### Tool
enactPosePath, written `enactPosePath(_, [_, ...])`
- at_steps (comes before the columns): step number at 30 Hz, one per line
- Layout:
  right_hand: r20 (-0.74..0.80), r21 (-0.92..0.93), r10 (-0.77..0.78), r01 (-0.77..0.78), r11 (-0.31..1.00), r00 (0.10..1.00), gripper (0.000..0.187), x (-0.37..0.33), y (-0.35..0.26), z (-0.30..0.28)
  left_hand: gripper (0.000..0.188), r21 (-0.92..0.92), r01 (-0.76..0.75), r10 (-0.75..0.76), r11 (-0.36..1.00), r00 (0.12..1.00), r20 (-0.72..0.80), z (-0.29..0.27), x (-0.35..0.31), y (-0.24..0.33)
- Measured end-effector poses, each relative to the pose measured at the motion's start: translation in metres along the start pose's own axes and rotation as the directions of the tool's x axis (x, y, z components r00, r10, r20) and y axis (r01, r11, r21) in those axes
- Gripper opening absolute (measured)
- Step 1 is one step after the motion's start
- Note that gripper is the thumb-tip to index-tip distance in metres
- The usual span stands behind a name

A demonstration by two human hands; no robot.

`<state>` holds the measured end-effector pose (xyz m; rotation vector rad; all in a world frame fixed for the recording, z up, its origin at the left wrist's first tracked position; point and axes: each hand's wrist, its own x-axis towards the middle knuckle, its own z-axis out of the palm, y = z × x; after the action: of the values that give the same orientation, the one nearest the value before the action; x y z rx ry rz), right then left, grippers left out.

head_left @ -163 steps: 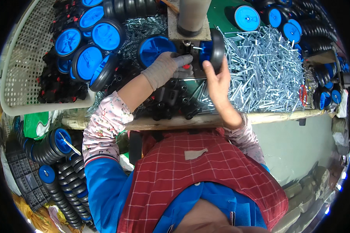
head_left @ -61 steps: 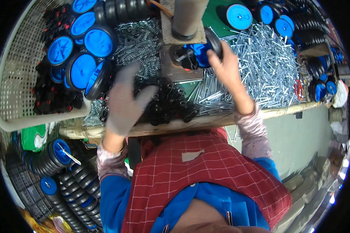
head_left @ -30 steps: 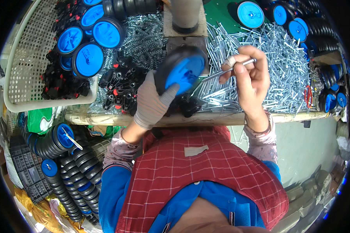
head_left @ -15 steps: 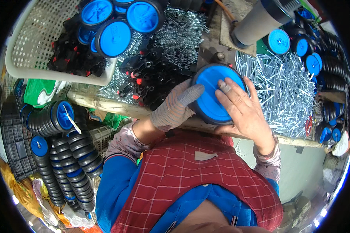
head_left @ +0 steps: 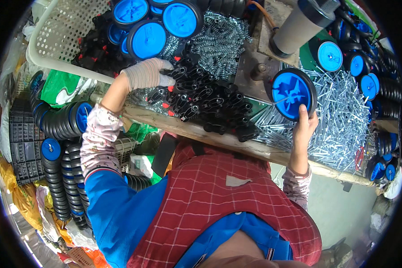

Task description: The person repeatedly picks up black plastic components and metal springs, inserts the springs into the components, and places the assembled units into a white basket. The person also handles blue plastic caps and stacks them on the workbench.

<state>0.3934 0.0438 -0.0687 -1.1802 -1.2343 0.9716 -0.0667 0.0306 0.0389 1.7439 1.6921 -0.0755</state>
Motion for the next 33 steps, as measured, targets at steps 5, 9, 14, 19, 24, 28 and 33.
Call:
enactPosePath(5, [-0.066,0.330,0.132,-0.103,0.938,0.989,0.029,0.004,0.014,-0.006,0.050,-0.069,-0.042,0.035,0.997,0.994,-0.104,-0.011,0.003,0.013])
enactPosePath(9, [-0.123,0.547,0.259,-0.153,0.823,0.958,0.037,0.008,0.022,-0.006,0.046,-0.220,-0.351,0.253,0.910,0.892,-0.376,0.002,0.006,0.074])
enactPosePath(14, [-0.129,0.548,0.183,-0.083,0.832,0.975,0.033,0.019,0.015,0.024,0.057,-0.623,-0.243,0.204,0.743,0.970,-0.135,0.083,0.075,0.160])
enactPosePath(19, [-0.153,0.324,0.066,-0.013,0.946,0.986,0.031,0.013,0.012,0.039,0.041,-0.933,-0.066,0.133,0.354,0.991,-0.020,0.103,0.102,0.165])
enactPosePath(24, [-0.124,0.243,-0.032,0.062,0.968,0.992,0.039,0.011,-0.001,0.061,0.043,-0.928,-0.055,0.099,0.369,0.995,-0.020,0.101,0.102,0.167])
enactPosePath(28, [-0.052,0.037,-0.146,0.148,0.988,0.988,0.061,0.003,-0.007,0.084,0.042,-0.924,-0.105,0.104,0.367,0.992,-0.071,0.101,0.099,0.166])
enactPosePath(33, [0.078,-0.250,-0.189,0.202,0.947,0.979,0.072,0.009,-0.021,0.087,0.058,-0.450,-0.367,0.276,0.814,0.926,-0.257,0.082,0.082,0.143])
